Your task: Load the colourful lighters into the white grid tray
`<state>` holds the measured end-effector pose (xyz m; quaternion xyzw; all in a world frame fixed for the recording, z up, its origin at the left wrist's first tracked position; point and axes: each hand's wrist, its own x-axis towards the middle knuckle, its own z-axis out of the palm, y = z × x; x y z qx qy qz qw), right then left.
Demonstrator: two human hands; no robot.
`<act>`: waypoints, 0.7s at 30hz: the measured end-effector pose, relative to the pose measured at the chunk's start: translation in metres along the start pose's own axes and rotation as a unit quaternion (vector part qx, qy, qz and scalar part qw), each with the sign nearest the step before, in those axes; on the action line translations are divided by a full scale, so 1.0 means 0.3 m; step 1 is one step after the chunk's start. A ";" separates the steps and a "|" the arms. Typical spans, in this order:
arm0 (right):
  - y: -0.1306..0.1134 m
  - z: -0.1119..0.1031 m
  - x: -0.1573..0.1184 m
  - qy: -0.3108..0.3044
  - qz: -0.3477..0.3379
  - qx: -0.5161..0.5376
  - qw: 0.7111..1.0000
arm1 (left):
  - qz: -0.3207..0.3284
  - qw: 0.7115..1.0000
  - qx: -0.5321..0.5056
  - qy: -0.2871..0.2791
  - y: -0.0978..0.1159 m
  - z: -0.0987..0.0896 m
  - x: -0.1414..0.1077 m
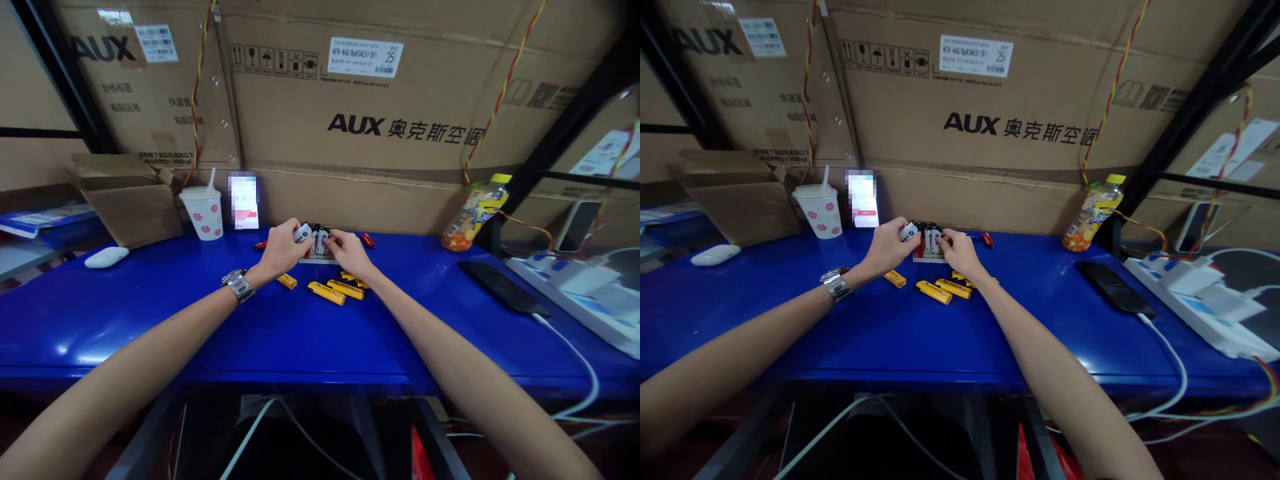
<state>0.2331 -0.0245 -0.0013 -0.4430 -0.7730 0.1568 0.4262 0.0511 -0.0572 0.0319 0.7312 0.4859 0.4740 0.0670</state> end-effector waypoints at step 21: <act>-0.071 -0.010 -0.016 0.024 -0.004 0.073 0.997 | -0.001 1.000 -0.007 -0.030 0.010 -0.004 -0.004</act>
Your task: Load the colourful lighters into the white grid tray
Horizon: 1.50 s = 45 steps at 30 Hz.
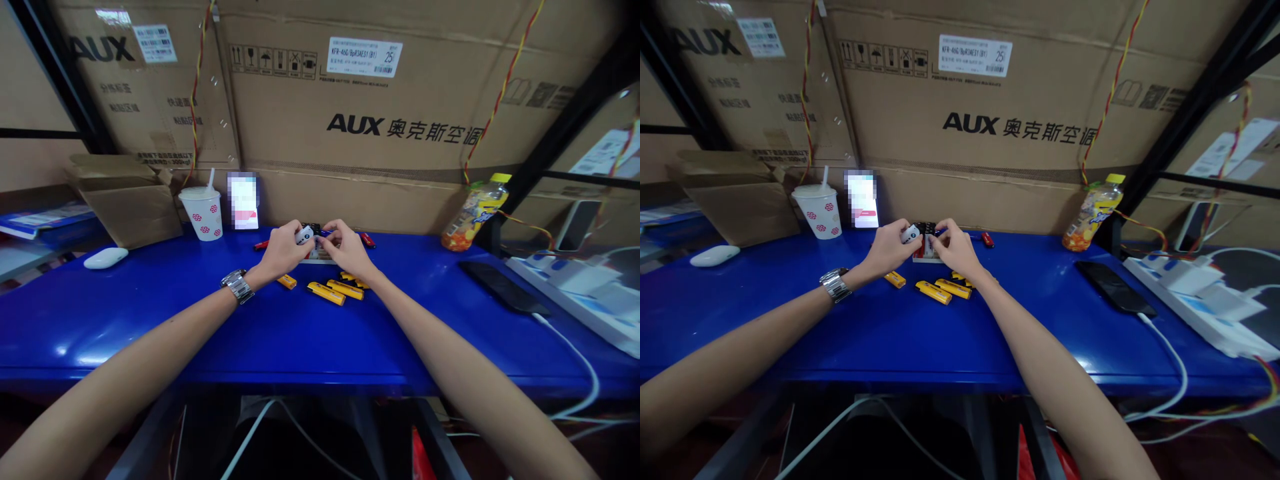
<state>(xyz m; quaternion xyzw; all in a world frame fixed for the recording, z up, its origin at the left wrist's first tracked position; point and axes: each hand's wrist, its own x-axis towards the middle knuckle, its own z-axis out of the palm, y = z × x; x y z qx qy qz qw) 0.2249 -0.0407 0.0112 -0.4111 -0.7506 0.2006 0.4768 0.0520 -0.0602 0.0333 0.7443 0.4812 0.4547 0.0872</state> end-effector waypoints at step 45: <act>-0.152 -0.046 -0.036 -0.381 -0.044 -0.233 0.894 | -0.015 0.818 0.133 -0.560 -0.131 -0.216 0.094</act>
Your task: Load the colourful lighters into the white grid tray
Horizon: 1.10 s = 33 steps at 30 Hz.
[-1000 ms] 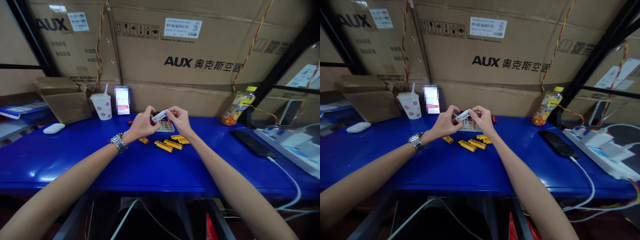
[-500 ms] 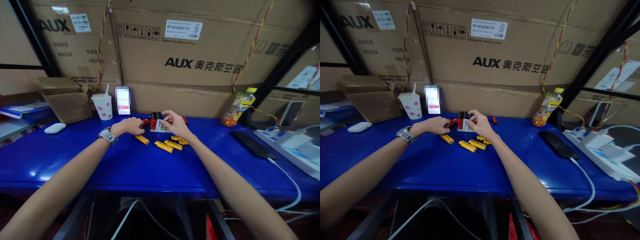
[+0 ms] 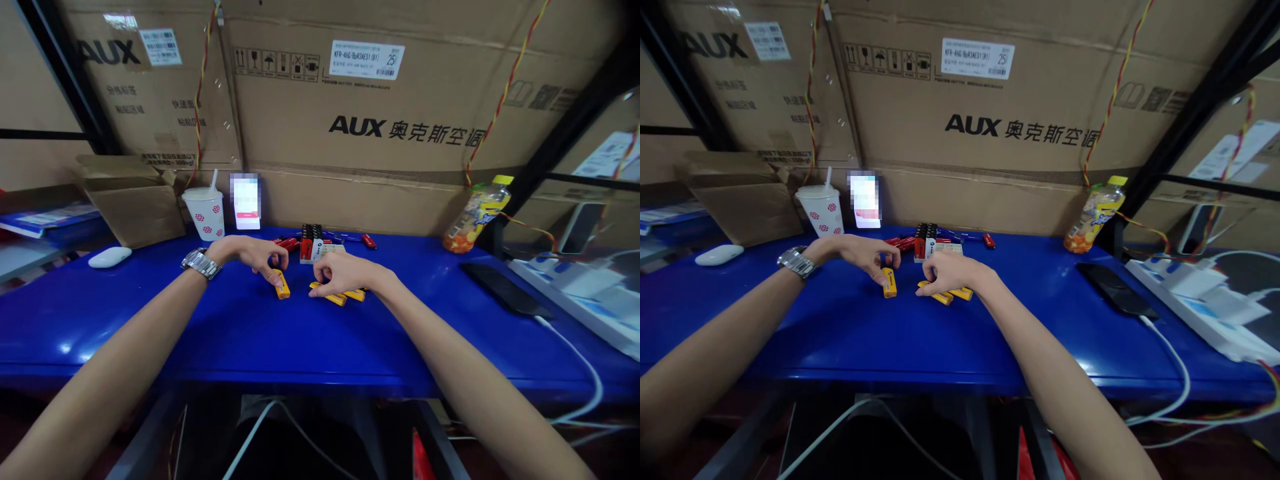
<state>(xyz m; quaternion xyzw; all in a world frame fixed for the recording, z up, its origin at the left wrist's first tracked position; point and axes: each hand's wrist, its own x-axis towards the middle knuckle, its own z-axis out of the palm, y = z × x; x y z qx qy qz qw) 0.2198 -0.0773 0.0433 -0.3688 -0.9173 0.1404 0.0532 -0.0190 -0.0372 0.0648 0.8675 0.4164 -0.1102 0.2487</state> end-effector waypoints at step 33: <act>0.080 -0.009 0.031 0.420 0.143 0.582 0.681 | 0.181 0.744 -0.580 0.276 0.075 0.056 0.068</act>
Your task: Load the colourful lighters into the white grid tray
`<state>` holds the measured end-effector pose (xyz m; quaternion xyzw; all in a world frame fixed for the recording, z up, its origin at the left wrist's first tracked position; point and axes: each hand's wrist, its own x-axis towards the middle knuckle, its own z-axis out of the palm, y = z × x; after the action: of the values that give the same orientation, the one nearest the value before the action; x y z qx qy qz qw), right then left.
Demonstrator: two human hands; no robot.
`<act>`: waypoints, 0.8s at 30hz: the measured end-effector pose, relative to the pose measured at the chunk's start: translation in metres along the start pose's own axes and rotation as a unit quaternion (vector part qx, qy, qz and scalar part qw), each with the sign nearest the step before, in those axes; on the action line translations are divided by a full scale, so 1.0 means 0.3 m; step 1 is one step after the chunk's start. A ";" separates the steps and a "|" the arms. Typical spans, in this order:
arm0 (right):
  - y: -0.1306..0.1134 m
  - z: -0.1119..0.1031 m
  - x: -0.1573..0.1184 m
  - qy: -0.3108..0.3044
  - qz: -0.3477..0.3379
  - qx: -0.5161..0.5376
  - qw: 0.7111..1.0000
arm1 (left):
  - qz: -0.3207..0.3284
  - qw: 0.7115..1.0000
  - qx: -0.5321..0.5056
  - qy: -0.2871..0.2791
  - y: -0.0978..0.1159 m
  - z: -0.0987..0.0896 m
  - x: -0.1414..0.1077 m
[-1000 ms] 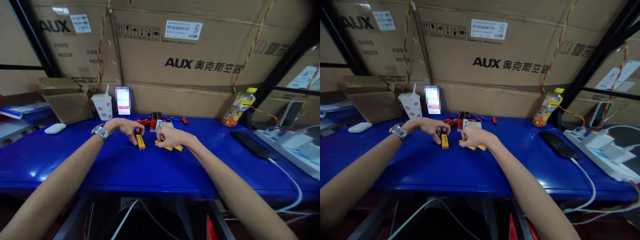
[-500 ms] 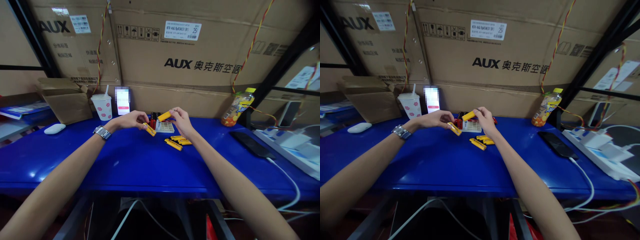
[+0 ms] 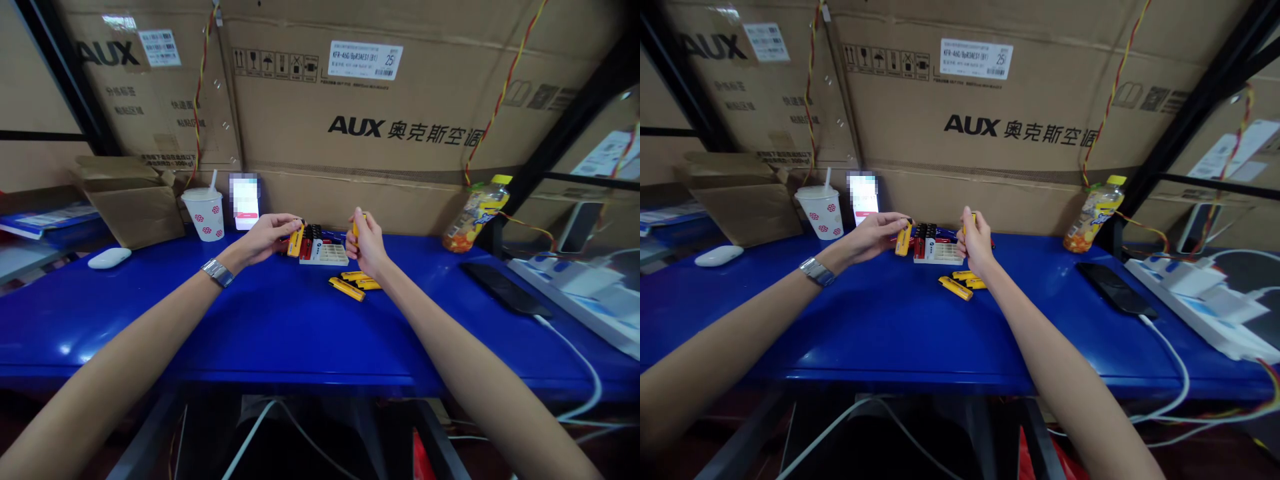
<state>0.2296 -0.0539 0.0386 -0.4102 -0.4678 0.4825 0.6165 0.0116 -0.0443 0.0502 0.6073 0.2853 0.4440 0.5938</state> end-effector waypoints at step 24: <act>0.074 0.013 0.010 0.033 -0.069 -0.219 0.973 | -0.037 0.990 0.095 0.094 -0.056 0.086 0.022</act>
<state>0.2213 -0.0463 0.0189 -0.5178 -0.5685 0.3111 0.5585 0.0402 -0.0483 0.0376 0.6057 0.4027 0.4475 0.5202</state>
